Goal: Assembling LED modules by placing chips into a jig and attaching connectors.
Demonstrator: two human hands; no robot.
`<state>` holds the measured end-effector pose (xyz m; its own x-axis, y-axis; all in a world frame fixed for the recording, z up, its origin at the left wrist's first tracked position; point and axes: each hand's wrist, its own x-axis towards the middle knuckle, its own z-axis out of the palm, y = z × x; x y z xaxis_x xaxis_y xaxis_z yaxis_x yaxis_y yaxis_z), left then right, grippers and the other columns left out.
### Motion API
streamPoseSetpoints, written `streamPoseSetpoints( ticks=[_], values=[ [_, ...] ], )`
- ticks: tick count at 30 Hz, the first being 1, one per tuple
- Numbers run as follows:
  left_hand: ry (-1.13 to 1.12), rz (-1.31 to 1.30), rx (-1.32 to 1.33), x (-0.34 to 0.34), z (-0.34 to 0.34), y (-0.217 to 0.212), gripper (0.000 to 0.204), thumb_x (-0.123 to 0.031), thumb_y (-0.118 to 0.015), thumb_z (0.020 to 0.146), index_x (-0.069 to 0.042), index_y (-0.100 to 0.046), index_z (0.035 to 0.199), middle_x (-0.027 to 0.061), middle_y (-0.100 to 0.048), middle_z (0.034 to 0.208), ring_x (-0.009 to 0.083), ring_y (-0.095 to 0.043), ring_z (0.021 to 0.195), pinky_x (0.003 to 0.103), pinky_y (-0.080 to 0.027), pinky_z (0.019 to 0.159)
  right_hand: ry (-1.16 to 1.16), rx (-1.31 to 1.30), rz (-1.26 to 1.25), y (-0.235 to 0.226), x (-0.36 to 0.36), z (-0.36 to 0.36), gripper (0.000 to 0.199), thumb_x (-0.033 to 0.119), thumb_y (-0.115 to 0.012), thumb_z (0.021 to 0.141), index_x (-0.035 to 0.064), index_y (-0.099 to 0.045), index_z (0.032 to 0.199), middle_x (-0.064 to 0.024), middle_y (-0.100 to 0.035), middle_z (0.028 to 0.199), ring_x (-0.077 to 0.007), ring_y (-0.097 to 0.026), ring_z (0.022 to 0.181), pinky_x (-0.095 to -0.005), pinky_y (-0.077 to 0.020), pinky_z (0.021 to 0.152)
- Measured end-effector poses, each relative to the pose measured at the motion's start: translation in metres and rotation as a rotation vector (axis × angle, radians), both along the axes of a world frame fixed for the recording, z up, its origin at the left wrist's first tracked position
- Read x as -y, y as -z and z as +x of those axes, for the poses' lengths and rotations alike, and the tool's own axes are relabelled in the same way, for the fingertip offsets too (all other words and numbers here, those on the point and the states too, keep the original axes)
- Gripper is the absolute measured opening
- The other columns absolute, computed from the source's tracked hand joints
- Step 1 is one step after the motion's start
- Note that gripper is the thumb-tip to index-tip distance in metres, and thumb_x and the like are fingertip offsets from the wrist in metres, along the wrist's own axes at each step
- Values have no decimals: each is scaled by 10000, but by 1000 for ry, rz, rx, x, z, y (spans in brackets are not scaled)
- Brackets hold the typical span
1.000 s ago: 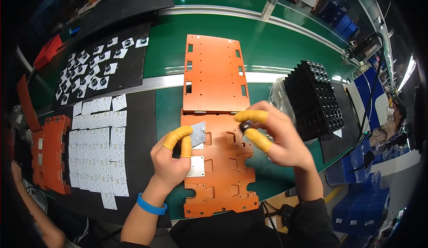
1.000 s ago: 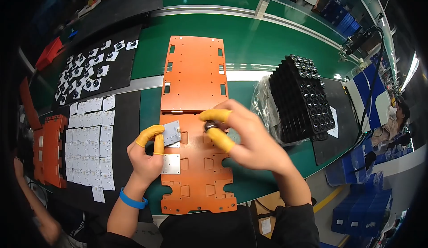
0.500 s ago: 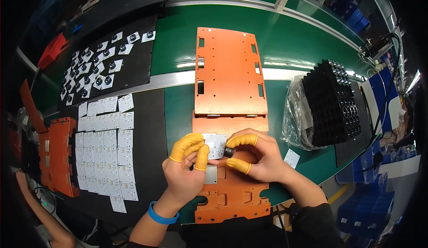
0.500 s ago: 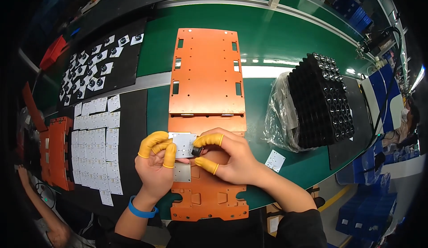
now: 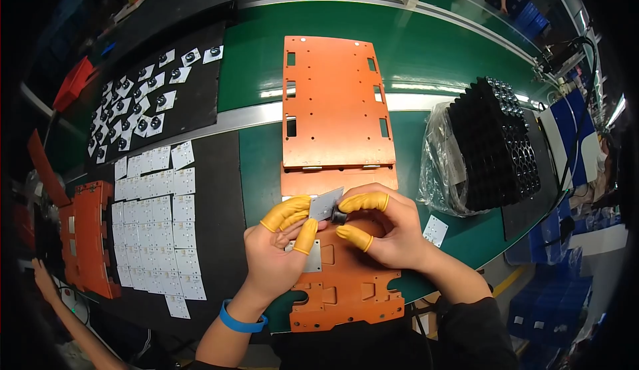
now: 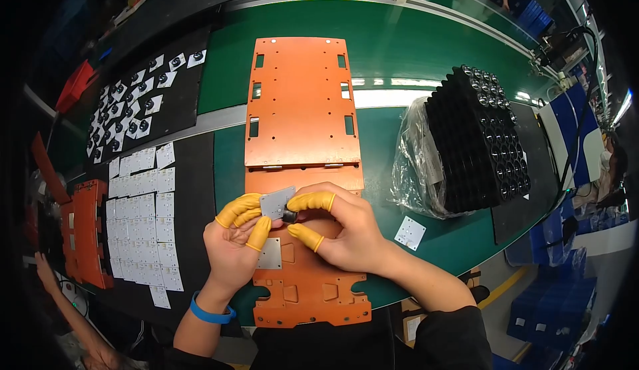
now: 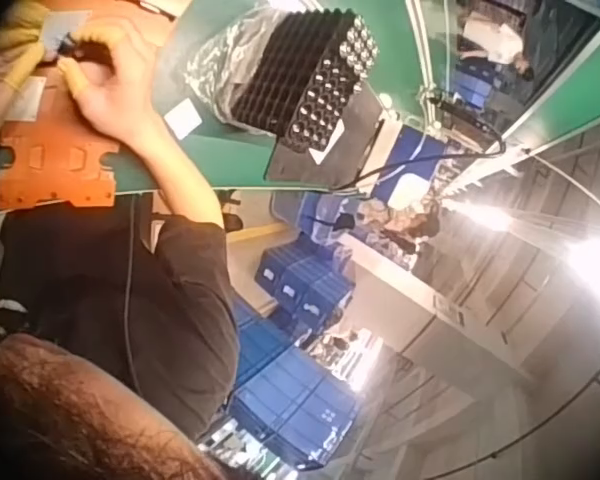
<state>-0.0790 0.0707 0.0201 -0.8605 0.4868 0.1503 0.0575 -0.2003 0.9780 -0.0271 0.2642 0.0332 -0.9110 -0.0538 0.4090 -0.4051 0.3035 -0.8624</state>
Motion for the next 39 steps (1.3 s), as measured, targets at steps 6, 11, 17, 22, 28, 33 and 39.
streamPoseSetpoints(
  ticks=[6,11,17,22,28,33,39],
  values=[
    [-8,-35,-97,-5,-1,6,257,80,-524,913,105,-512,1169,198,-643,1077,274,-674,998,324,-553,879,54,-67,79,0,1,1,300,-37,-754,757,-41,-593,1009,-149,-601,1042,-194,-647,893,-284,-556,781],
    [-17,-5,-27,-3,0,1,270,61,-509,930,99,-493,1196,194,-636,1080,269,-676,993,322,-555,867,63,-93,65,-1,3,-2,278,-38,-738,770,-32,-613,1017,-127,-608,1020,-172,-659,826,-265,-559,738],
    [63,31,-26,-1,0,2,337,84,-547,898,107,-495,1230,185,-621,1116,238,-667,989,322,-557,868,54,-74,24,2,3,-1,285,-28,-749,766,-31,-613,1017,-121,-615,1004,-153,-646,794,-255,-551,723],
    [51,21,-68,-2,2,2,379,96,-568,875,109,-500,1248,178,-602,1154,231,-636,1048,324,-548,884,50,-53,-3,1,3,0,290,-20,-758,763,-30,-613,1014,-115,-621,993,-145,-640,790,-253,-549,723],
    [38,1,-34,0,2,3,401,100,-569,870,96,-502,1265,169,-593,1164,226,-621,1071,330,-529,913,62,-44,-15,1,4,-1,296,-22,-761,757,-28,-611,1013,-114,-621,985,-148,-637,783,-255,-545,712],
    [24,-10,-39,0,3,3,381,102,-563,873,99,-514,1250,166,-597,1160,222,-612,1088,336,-518,932,58,-38,-7,1,3,0,305,-15,-766,757,-27,-611,1020,-113,-620,981,-145,-633,777,-252,-543,709],
    [30,-51,-97,1,1,6,362,58,-554,911,104,-482,1263,175,-603,1158,205,-638,1004,309,-549,858,52,-31,-21,3,3,0,297,-21,-754,765,-30,-610,1025,-113,-618,980,-143,-633,780,-253,-543,712]
  ],
)
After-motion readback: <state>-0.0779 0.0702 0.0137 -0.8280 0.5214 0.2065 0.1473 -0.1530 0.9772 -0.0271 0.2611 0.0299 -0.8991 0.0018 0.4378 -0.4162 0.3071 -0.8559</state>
